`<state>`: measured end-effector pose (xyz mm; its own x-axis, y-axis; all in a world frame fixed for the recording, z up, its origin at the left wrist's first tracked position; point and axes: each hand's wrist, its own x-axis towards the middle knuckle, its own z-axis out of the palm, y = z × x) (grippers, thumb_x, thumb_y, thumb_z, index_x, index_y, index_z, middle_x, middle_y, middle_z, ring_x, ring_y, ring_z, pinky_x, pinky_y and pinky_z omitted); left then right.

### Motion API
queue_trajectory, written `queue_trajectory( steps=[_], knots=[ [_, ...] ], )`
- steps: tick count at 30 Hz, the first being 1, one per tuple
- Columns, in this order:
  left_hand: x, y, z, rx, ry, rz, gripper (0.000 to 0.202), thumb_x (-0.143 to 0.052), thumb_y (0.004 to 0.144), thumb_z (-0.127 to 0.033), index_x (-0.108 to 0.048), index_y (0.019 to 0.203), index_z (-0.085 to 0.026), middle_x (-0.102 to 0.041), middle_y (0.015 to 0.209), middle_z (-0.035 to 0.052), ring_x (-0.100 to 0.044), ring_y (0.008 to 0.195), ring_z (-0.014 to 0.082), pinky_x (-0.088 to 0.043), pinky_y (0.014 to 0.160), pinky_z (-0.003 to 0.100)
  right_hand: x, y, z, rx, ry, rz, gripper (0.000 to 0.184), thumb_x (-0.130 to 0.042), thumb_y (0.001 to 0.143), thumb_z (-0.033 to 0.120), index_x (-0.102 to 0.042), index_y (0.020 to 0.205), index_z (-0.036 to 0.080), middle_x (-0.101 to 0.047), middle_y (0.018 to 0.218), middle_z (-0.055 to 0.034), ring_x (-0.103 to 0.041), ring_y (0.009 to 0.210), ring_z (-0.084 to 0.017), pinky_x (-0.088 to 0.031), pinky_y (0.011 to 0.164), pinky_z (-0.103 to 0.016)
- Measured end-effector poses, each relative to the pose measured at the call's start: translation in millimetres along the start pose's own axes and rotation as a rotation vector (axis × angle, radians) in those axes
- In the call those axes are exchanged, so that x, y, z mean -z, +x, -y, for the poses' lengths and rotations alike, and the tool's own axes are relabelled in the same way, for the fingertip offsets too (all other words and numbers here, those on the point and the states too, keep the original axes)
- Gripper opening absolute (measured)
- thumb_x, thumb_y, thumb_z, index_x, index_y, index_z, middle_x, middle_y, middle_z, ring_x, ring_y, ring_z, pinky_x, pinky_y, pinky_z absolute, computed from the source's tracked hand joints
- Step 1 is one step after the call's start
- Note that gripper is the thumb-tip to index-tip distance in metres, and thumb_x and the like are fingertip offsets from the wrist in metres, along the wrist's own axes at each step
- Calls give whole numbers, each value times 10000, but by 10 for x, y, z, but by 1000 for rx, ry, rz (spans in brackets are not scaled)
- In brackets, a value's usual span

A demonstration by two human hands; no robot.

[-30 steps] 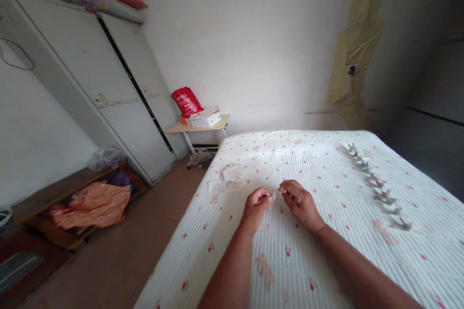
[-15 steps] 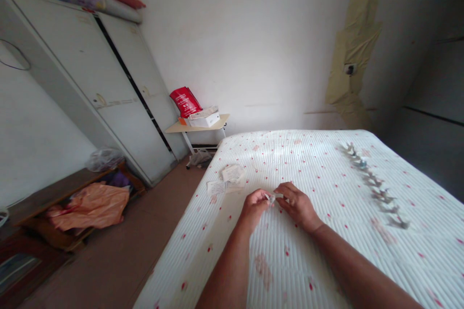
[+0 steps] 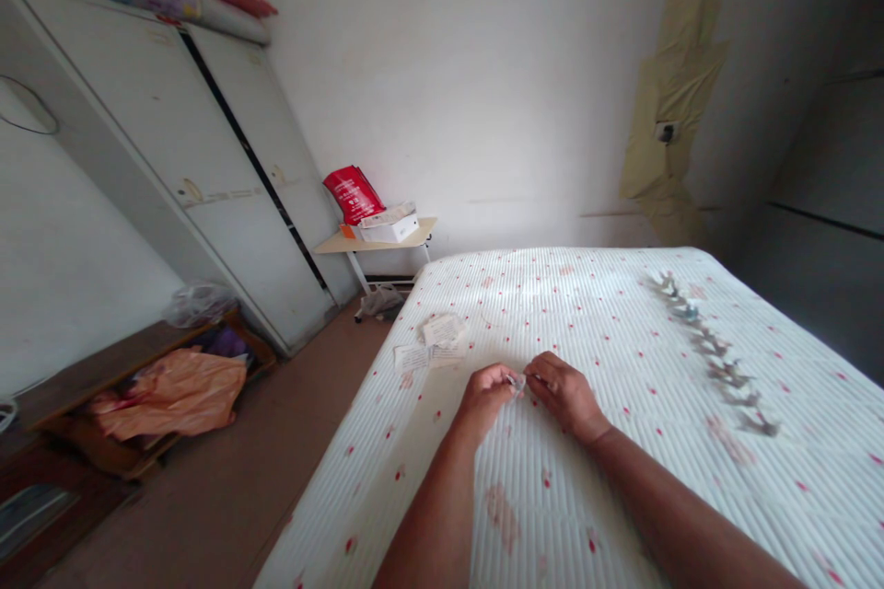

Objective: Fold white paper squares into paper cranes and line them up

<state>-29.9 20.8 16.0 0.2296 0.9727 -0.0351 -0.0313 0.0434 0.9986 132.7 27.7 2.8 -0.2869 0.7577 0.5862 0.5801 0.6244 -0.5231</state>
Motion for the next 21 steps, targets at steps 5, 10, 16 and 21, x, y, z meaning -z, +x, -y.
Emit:
queue_trajectory(
  steps=[5,10,16,21],
  knots=[
    [0,2,-2,-3,36,-4,195,-540,612,-204,-642,762,-132,-624,649,7,-559,640,135,-391,656,244,-40,3,-7,-80,153,-21,192,-446,830,189,-609,728,189,-589,706,-31,-579,651,-131,-444,601,-235],
    [1,1,-9,5,34,-27,190,-532,607,-198,-632,756,-136,-620,651,6,-554,639,132,-383,643,239,-42,6,20,-157,214,-16,164,-471,796,191,-616,719,191,-588,697,-19,-567,644,-130,-441,608,-240],
    [11,2,-3,-7,66,-26,187,-523,608,-191,-627,752,-134,-581,601,-10,-489,582,109,-346,597,226,2,9,66,-221,254,48,208,-463,826,253,-634,730,182,-595,706,-19,-572,663,-137,-432,624,-251],
    [12,7,6,1,73,-25,184,-518,608,-197,-619,751,-140,-587,608,-9,-500,593,114,-349,605,229,-12,0,33,-259,257,62,271,-454,851,317,-634,706,176,-596,696,-22,-572,662,-140,-427,625,-254]
  ],
)
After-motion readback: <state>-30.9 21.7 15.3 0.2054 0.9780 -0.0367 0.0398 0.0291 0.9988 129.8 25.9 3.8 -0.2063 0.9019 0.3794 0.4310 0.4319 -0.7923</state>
